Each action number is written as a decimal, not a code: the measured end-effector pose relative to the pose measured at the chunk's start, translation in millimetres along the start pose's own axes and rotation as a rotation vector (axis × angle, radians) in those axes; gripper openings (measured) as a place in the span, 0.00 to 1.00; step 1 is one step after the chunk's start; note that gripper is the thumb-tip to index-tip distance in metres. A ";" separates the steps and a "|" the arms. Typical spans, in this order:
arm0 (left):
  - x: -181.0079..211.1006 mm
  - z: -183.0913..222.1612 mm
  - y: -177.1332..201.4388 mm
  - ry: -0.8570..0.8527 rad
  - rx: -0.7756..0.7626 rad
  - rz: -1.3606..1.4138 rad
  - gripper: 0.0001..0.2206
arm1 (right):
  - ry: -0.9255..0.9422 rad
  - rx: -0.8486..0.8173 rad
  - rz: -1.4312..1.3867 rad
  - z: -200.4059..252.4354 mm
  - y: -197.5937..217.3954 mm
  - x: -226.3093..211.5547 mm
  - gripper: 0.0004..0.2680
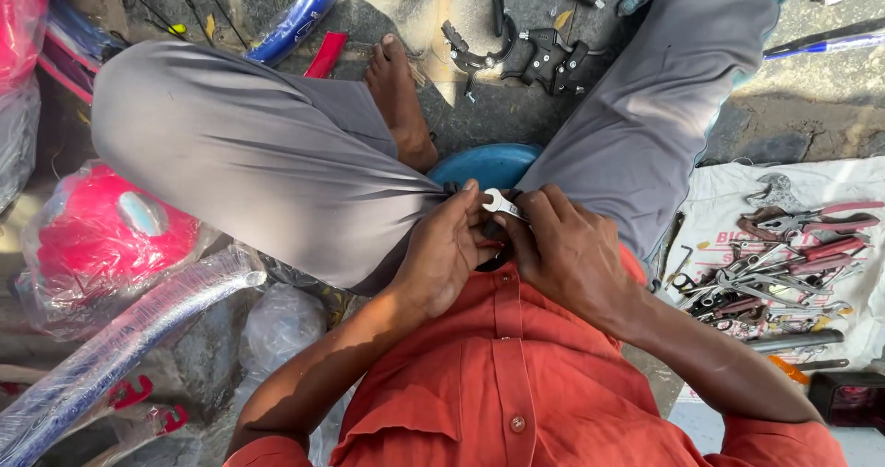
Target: Assembling bicycle brake components using a wrench.
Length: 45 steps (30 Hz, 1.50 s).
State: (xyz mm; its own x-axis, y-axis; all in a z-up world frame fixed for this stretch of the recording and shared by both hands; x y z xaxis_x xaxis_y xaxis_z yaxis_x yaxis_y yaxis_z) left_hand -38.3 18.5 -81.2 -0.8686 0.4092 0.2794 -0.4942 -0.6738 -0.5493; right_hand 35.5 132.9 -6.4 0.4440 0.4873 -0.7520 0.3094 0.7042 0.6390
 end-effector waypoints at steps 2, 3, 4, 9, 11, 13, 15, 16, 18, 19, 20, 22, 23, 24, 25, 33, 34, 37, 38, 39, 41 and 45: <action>-1.4 -1.9 0.1 -0.019 -0.044 0.016 0.19 | -0.070 -0.032 -0.035 4.3 -5.9 8.3 0.06; 3.1 0.1 -3.0 -0.019 -0.045 0.011 0.19 | -0.070 -0.027 -0.036 3.2 -3.0 7.2 0.06; 6.0 2.4 -6.2 0.002 -0.049 0.012 0.18 | -0.009 0.001 -0.178 2.5 1.4 1.5 0.06; 5.8 -1.0 -2.2 0.017 -0.061 0.037 0.14 | -0.109 0.026 -0.047 4.2 3.0 10.2 0.11; 6.3 -2.6 -0.3 -0.023 -0.054 -0.029 0.16 | -0.146 -0.010 -0.201 6.5 -2.3 17.4 0.05; 9.9 1.2 -11.3 -0.016 -0.049 -0.106 0.15 | -0.149 0.049 -0.252 7.2 3.8 19.0 0.05; 12.8 1.9 -17.1 -0.033 -0.035 -0.180 0.14 | -0.126 0.103 -0.306 5.3 8.5 21.1 0.04; 10.6 0.8 -15.2 -0.013 0.002 -0.229 0.14 | -0.120 0.090 -0.367 4.9 6.9 22.8 0.05; 9.9 -0.4 -13.2 0.004 0.043 -0.273 0.15 | -0.110 0.073 -0.429 4.8 4.7 24.3 0.06; 11.0 -1.0 -15.5 0.000 0.016 -0.218 0.15 | -0.125 0.066 -0.438 5.2 3.9 25.8 0.06; 12.5 -1.9 -17.8 -0.002 -0.013 -0.166 0.16 | -0.142 0.062 -0.448 5.8 3.1 27.3 0.06; 11.3 -0.8 -15.0 0.025 0.036 -0.191 0.16 | -0.166 0.059 -0.460 8.2 1.8 28.8 0.06; 9.9 -0.7 -12.2 0.051 0.084 -0.216 0.15 | -0.192 0.056 -0.472 10.0 1.1 30.7 0.06; 9.2 -1.3 -11.2 0.058 0.078 -0.219 0.15 | -0.200 0.062 -0.468 12.7 0.1 32.1 0.06; 8.4 -1.7 -10.9 0.066 0.058 -0.243 0.16 | -0.135 0.094 -0.468 14.6 1.9 28.9 0.06; 7.2 -3.8 -24.4 0.190 0.013 -0.173 0.28 | 0.017 0.177 -0.440 18.2 5.6 24.9 0.08; 3.8 -7.2 -23.0 0.126 -0.051 -0.143 0.28 | -0.097 0.125 -0.579 21.0 1.5 36.2 0.07; 5.7 -6.7 -26.7 0.077 -0.090 -0.134 0.29 | -0.231 0.171 -0.614 30.0 3.8 55.1 0.06; 6.9 -4.1 -27.8 0.090 -0.061 -0.153 0.30 | -0.250 0.262 -0.509 34.8 10.2 59.7 0.07; 4.0 -5.1 -24.3 0.095 -0.060 -0.152 0.30 | -0.255 0.262 -0.509 32.8 10.4 56.2 0.07; 0.9 -5.4 -21.7 0.051 -0.112 -0.101 0.31 | -0.023 0.200 -0.336 28.0 11.7 29.8 0.08; 4.3 -2.4 -23.8 0.028 -0.089 -0.137 0.31 | 0.065 0.138 -0.361 20.4 2.0 22.8 0.08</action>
Point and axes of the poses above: each hand's wrist, its own z-axis away from the middle knuckle, its own y-axis out of the back of the hand, x = y × z, the point moved 7 cm from there along -z, towards the middle knuckle, and after that the axes turned 6 degrees about -z, right-handed, at the moved point
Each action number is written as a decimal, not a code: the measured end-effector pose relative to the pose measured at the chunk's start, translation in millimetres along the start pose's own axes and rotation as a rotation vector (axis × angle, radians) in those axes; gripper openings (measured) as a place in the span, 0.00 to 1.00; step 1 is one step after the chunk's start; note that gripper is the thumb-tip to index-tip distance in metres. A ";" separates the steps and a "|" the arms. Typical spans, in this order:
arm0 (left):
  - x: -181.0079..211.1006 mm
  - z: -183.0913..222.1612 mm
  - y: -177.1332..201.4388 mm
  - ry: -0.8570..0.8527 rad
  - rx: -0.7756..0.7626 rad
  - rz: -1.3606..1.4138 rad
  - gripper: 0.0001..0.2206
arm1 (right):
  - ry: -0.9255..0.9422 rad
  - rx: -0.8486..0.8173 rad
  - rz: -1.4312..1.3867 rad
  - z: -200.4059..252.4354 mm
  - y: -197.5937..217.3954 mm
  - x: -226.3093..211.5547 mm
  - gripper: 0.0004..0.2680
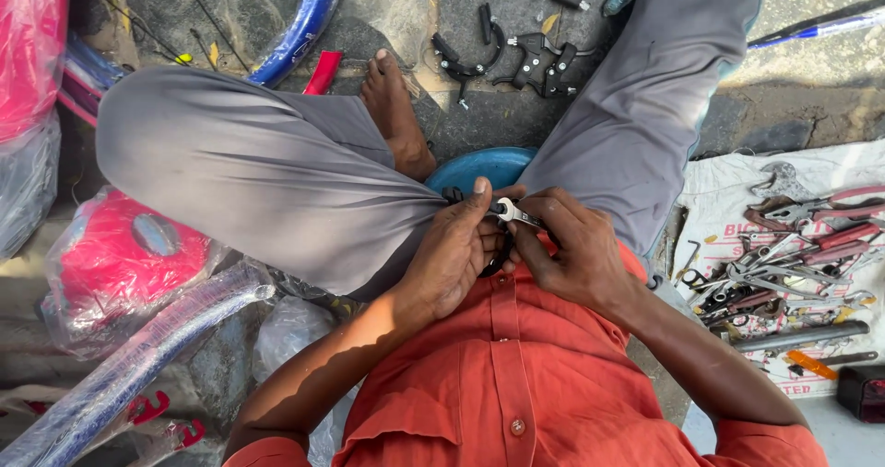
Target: Assembling bicycle brake components using a wrench.
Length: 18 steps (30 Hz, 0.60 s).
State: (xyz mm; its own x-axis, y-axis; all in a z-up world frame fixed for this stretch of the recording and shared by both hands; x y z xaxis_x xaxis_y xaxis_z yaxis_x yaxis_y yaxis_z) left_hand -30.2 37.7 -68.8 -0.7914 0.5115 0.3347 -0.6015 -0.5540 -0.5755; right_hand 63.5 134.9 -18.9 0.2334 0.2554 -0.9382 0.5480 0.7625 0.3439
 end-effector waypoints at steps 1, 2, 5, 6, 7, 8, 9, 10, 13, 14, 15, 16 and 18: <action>0.1 1.3 0.2 0.015 0.021 -0.016 0.31 | 0.000 -0.005 0.029 0.5 -1.3 1.0 0.08; 0.0 2.2 0.3 0.030 0.041 -0.031 0.31 | -0.001 -0.009 0.059 1.0 -2.4 2.4 0.08; -1.0 2.4 1.8 -0.036 -0.028 -0.042 0.31 | 0.003 -0.024 0.078 3.6 -2.3 3.1 0.08; -2.3 2.3 1.5 -0.033 -0.032 -0.042 0.31 | 0.000 -0.021 0.081 1.9 1.6 2.7 0.08; -3.6 2.8 0.8 -0.030 -0.048 -0.028 0.31 | -0.025 -0.034 0.101 -0.3 3.8 4.0 0.08; -4.7 3.9 0.3 -0.026 -0.064 -0.013 0.31 | -0.051 -0.047 0.120 -2.3 5.7 4.9 0.08; -1.0 5.3 -1.6 -0.032 -0.063 -0.015 0.31 | -0.044 -0.048 0.120 -8.9 20.3 7.2 0.08; 1.0 6.8 -2.6 -0.016 -0.050 -0.033 0.32 | -0.208 -0.099 0.165 -13.7 32.2 21.4 0.08; 0.6 12.0 -3.1 -0.018 -0.041 -0.063 0.33 | -0.154 -0.217 0.299 -32.4 56.5 13.3 0.08; 2.2 11.4 -3.6 -0.038 -0.049 -0.083 0.33 | 0.070 -0.274 0.386 -40.0 60.2 -4.0 0.08; 0.8 12.0 -3.8 -0.037 -0.051 -0.085 0.33 | 0.068 -0.272 0.387 -44.0 61.5 -10.8 0.08; 0.6 12.5 -4.1 -0.054 -0.054 -0.086 0.34 | 0.252 -0.358 0.434 -44.1 54.7 -27.8 0.09; -1.9 14.1 -3.4 -0.070 -0.059 -0.089 0.34 | 0.434 -0.442 0.481 -39.6 45.1 -46.3 0.10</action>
State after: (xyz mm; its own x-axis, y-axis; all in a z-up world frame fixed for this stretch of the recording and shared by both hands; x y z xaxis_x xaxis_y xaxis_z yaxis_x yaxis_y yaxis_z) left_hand -28.2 29.4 -57.0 -0.7423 0.5085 0.4364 -0.6636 -0.4679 -0.5836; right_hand 45.6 181.0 38.5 -0.0202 0.7579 -0.6520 0.0746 0.6515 0.7550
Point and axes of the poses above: each hand's wrist, its own z-axis away from the middle knuckle, its own y-axis out of the back of the hand, x = y × z, the point moved 7 cm from there along -z, towards the middle knuckle, and after that the axes turned 6 degrees about -z, right-handed, at the moved point
